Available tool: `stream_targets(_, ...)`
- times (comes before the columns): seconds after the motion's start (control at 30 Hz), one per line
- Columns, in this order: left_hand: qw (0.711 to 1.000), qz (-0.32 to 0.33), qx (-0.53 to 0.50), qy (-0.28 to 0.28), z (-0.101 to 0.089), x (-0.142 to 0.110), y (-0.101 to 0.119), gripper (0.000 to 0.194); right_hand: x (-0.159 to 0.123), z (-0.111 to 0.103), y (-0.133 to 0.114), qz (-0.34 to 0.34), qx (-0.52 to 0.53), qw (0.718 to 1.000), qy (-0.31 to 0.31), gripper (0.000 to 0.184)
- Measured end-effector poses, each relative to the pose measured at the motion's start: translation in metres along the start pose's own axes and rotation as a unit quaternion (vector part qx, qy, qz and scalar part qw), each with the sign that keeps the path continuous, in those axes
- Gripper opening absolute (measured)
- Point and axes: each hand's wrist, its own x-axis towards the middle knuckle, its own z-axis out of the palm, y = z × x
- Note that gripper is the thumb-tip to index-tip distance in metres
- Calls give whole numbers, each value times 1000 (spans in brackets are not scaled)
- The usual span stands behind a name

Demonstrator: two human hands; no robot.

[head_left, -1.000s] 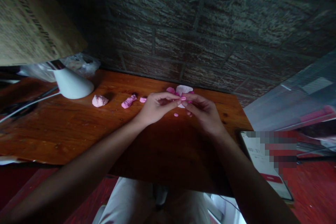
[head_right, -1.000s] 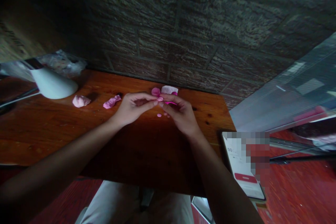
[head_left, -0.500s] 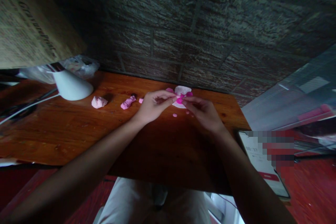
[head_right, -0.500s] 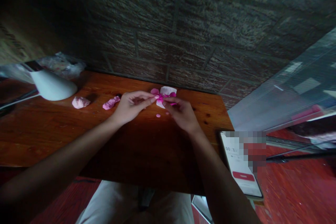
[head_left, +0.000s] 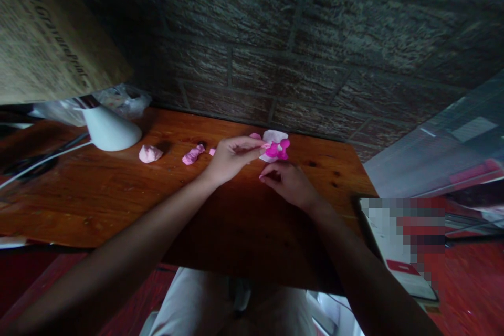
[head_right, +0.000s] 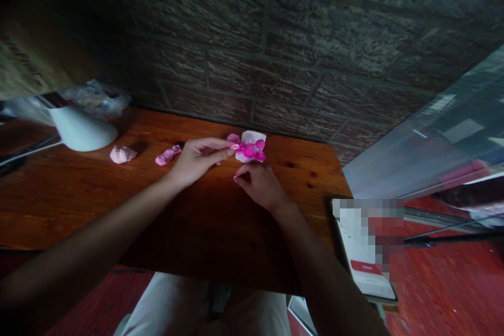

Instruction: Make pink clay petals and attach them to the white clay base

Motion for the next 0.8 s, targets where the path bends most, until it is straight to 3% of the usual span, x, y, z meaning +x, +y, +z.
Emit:
stream_targets(0.1,1000,5,6,-8,0,0,-2,25,1,-5,-3,8,65,998,12,7)
stream_targets(0.17,1000,12,10,-12,0,1,-3,26,2,-10,-7,28,133,989,52,9)
stream_targets(0.3,1000,24,17,-7,1,0,-6,25,3,-18,-17,92,294,942,136,25)
stream_targets(0.4,999,22,25,0,2,-1,-6,26,4,-17,-23,122,388,901,154,31)
stream_targets(0.5,999,19,26,-3,3,-2,-7,27,5,-15,-25,130,414,887,159,34)
stream_targets(0.8,998,50,35,-12,4,-1,-7,28,4,-13,-28,134,411,889,153,35)
